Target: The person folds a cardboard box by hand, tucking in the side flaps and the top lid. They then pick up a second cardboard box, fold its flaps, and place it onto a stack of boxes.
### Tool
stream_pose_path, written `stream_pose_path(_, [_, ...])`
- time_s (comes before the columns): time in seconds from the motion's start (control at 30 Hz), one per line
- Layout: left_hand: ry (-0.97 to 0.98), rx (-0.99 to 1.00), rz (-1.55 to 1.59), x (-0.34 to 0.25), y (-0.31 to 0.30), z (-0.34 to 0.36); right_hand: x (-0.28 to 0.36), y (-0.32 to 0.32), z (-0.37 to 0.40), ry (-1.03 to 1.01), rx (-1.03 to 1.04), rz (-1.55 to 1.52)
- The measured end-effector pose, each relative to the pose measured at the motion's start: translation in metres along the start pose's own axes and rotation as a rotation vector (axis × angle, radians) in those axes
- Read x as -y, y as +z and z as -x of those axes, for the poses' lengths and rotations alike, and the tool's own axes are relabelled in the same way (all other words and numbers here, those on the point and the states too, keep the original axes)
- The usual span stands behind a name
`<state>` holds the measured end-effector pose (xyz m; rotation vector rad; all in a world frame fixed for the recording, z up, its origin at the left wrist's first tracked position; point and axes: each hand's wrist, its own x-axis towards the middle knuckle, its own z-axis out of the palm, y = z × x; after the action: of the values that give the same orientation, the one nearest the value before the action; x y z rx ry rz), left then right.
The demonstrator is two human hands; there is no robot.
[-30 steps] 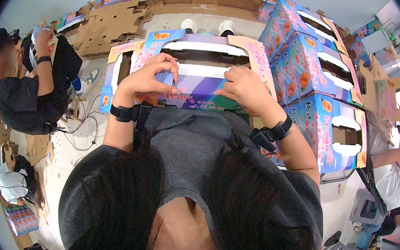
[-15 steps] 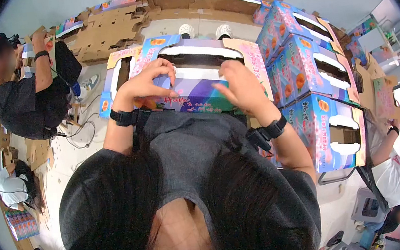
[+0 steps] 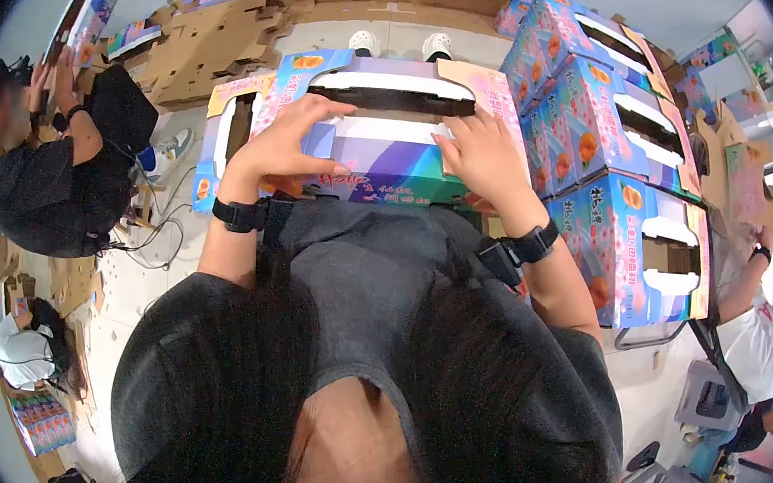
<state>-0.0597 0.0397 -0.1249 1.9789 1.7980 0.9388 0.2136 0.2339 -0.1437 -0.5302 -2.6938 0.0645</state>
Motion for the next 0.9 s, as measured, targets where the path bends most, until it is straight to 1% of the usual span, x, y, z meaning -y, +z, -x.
stream_pose_path(0.03, [-0.030,0.017,-0.058,0.002,0.002,0.000,0.002,-0.003,-0.001,0.018,0.046,0.026])
stream_pose_path(0.13, [0.025,-0.032,-0.129,0.000,0.004,0.002,-0.003,0.012,-0.001,-0.013,-0.013,0.088])
stream_pose_path(0.17, [-0.005,-0.009,-0.124,-0.003,0.003,0.002,-0.007,0.013,-0.001,0.026,0.043,-0.005])
stream_pose_path(0.23, [0.017,-0.027,-0.113,-0.009,0.000,0.004,-0.008,0.004,-0.003,0.101,0.156,-0.194])
stream_pose_path(0.27, [0.027,-0.036,-0.108,-0.010,-0.001,0.005,-0.008,0.004,-0.003,0.117,0.148,-0.225])
stream_pose_path(0.37, [-0.133,-0.020,0.054,-0.002,0.003,-0.002,-0.007,0.004,0.000,0.152,0.104,-0.302])
stream_pose_path(0.47, [-0.149,-0.008,-0.035,0.004,0.005,-0.003,-0.006,0.006,0.002,0.168,0.042,-0.351])
stream_pose_path(0.57, [-0.054,-0.045,-0.107,0.005,0.010,-0.003,-0.007,0.006,0.001,0.160,0.021,-0.379])
stream_pose_path(0.67, [-0.025,0.060,-0.348,0.001,0.020,-0.008,-0.011,0.009,0.000,0.147,0.019,-0.362])
stream_pose_path(0.77, [0.004,0.015,-0.569,0.001,0.034,-0.004,-0.008,0.007,0.001,0.147,0.053,-0.323])
stream_pose_path(0.9, [0.120,-0.123,-0.664,0.004,0.040,-0.002,-0.003,0.005,0.001,0.121,0.050,-0.252])
